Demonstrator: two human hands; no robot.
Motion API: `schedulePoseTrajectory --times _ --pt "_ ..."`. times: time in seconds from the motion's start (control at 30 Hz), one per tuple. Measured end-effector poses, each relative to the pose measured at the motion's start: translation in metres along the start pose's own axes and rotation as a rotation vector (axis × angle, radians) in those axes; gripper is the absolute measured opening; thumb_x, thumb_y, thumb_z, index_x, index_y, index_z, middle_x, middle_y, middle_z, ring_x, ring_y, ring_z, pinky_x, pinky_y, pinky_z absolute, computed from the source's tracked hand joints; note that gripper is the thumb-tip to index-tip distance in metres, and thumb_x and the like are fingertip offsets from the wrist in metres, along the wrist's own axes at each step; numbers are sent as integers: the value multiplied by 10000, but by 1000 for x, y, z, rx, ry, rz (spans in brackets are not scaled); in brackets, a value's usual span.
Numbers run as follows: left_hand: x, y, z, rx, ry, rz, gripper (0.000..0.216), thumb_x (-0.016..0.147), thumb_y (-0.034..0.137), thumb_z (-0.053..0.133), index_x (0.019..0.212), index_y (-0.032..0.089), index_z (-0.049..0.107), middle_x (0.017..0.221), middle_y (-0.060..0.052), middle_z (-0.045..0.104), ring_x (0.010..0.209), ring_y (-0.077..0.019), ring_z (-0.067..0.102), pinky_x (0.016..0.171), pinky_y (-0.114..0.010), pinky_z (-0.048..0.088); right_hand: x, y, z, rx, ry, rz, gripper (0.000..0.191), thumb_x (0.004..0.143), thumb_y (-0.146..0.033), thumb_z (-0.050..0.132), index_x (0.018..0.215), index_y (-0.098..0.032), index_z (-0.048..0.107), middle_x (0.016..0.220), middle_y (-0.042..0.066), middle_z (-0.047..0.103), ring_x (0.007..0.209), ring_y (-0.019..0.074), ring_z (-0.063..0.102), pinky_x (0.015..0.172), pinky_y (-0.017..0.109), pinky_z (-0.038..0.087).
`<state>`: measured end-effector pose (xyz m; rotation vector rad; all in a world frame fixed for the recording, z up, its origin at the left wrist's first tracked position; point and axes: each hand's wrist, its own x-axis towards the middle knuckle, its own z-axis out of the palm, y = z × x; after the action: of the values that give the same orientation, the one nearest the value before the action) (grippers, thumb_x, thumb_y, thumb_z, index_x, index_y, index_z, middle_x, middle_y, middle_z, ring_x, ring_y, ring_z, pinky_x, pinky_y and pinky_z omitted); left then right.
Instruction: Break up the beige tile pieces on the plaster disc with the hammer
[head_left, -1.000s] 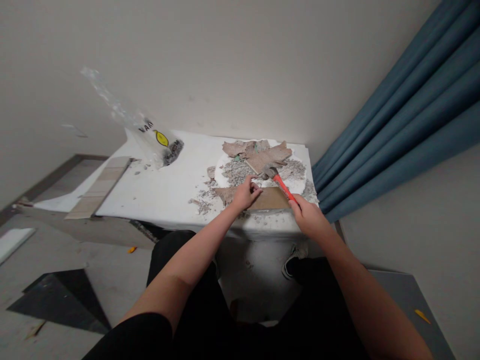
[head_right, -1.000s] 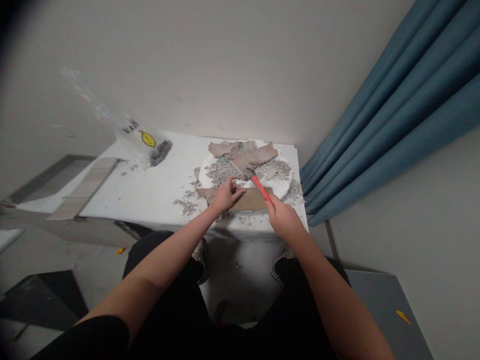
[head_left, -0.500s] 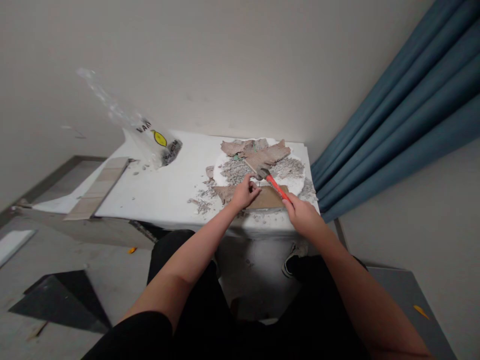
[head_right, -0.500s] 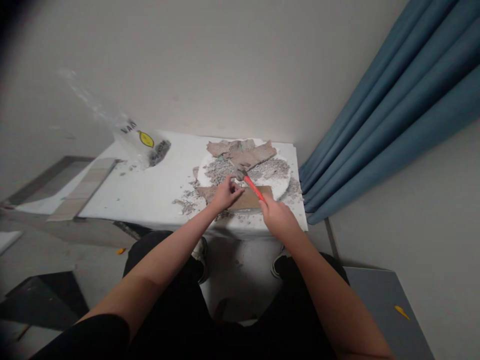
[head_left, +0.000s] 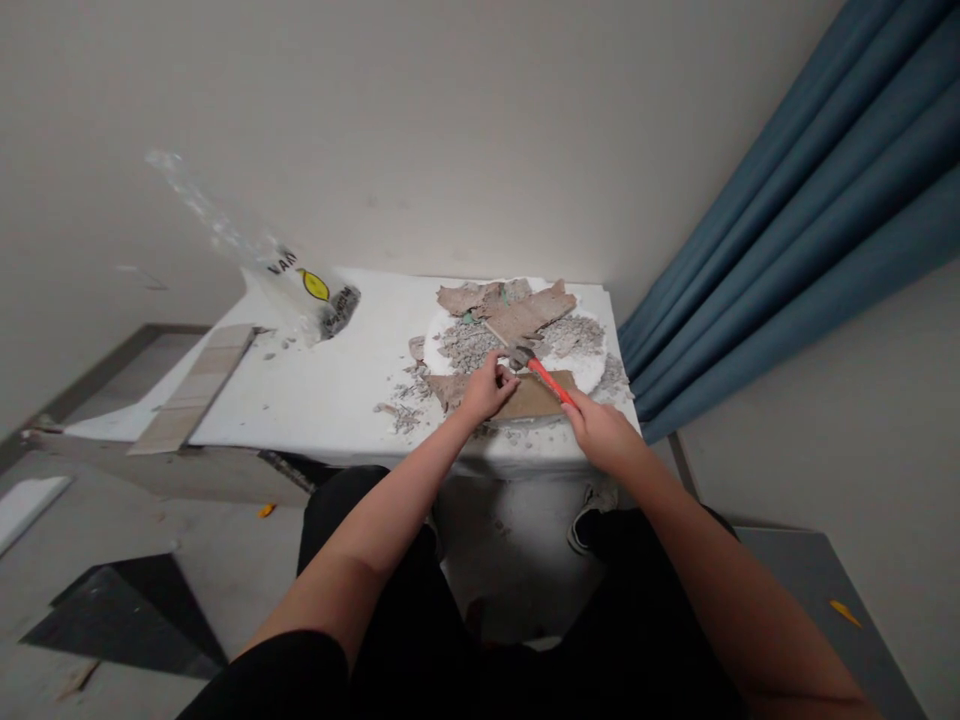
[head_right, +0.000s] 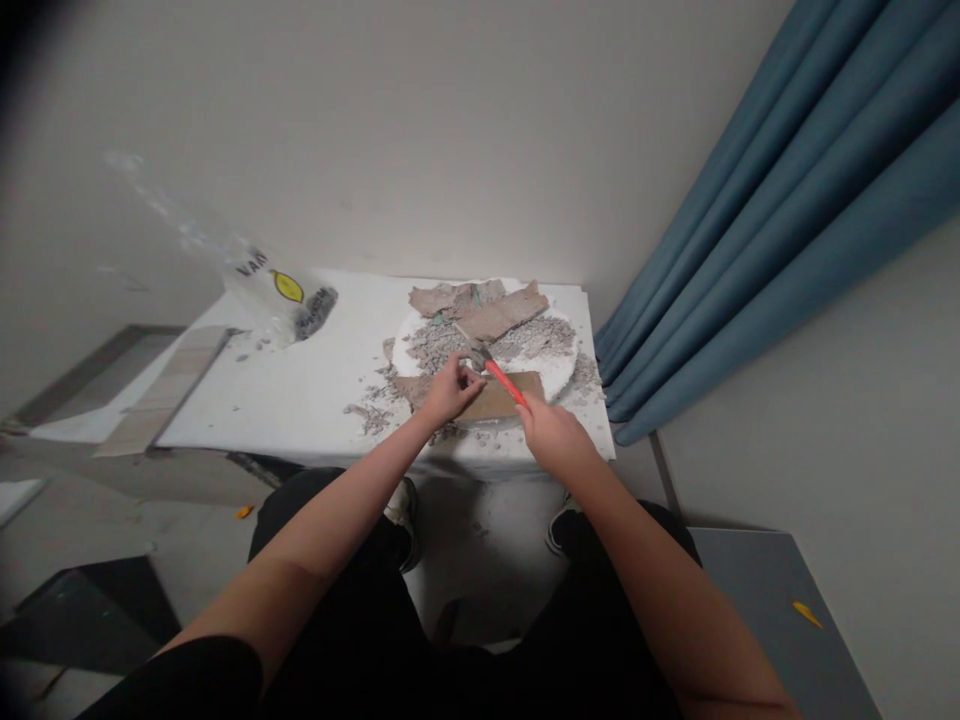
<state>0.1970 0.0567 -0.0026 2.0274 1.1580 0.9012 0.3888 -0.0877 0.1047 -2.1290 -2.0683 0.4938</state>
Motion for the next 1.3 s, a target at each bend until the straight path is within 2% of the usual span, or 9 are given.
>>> schedulePoseTrajectory --times 0.13,0.27,0.33,0.47,0.73,1.0,1.07,1.17,1.3 --pt "0 -1 0 -10 2 12 545 822 253 639 1318 212 418 792 30 659 731 -142 613 756 -280 463 -1 0 0 3 32 0 434 1051 -401 271 1356 -233 530 982 113 735 853 282 674 680 307 390" --pt "2 -3 -11 -18 24 65 772 743 238 673 1431 198 323 1078 -58 651 857 -149 609 771 -279 475 0 2 3 -8 -1 -1 416 1049 -386 281 1331 -238 548 979 111 735 840 284 677 667 305 381" --pt "5 -4 -19 -18 80 75 767 742 201 624 1441 191 308 1157 -86 625 913 -156 601 777 -278 479 1 3 4 -8 9 7 426 1050 -396 275 1341 -234 540 987 116 733 841 285 677 666 306 383" --pt "9 -9 -33 -32 184 36 703 731 126 524 1406 189 339 1100 -78 637 941 -159 604 770 -272 478 2 3 5 6 -16 20 415 1047 -384 293 1336 -227 545 993 115 734 841 276 677 671 301 388" --pt "4 -11 -33 40 15 21 655 705 84 486 1351 185 440 964 -43 705 858 -188 634 844 -349 490 1 2 7 24 6 16 416 1047 -387 291 1332 -229 551 996 112 734 857 275 676 682 300 395" --pt "5 -11 -33 57 27 -1 655 711 61 463 1356 174 447 967 -51 732 868 -206 641 893 -382 488 3 1 10 -2 1 25 435 1048 -403 269 1350 -233 532 986 116 729 846 278 677 671 307 392" --pt "4 -10 -33 52 26 -3 650 712 61 457 1353 169 446 964 -53 737 857 -206 639 895 -383 490 3 0 11 -5 -44 23 413 1045 -394 288 1323 -234 549 993 116 730 836 275 677 663 307 389" --pt "5 -8 -35 49 53 -13 642 711 62 457 1343 169 450 968 -52 743 836 -198 637 879 -368 495 3 1 11 -5 -67 12 395 1045 -384 296 1291 -233 565 994 115 731 826 271 675 661 306 388" --pt "11 -9 -52 77 154 -35 599 730 89 477 1321 185 468 973 -38 740 790 -173 635 824 -335 504 5 9 8 -6 21 38 435 1053 -399 258 1334 -219 536 970 123 728 836 278 670 665 309 390"
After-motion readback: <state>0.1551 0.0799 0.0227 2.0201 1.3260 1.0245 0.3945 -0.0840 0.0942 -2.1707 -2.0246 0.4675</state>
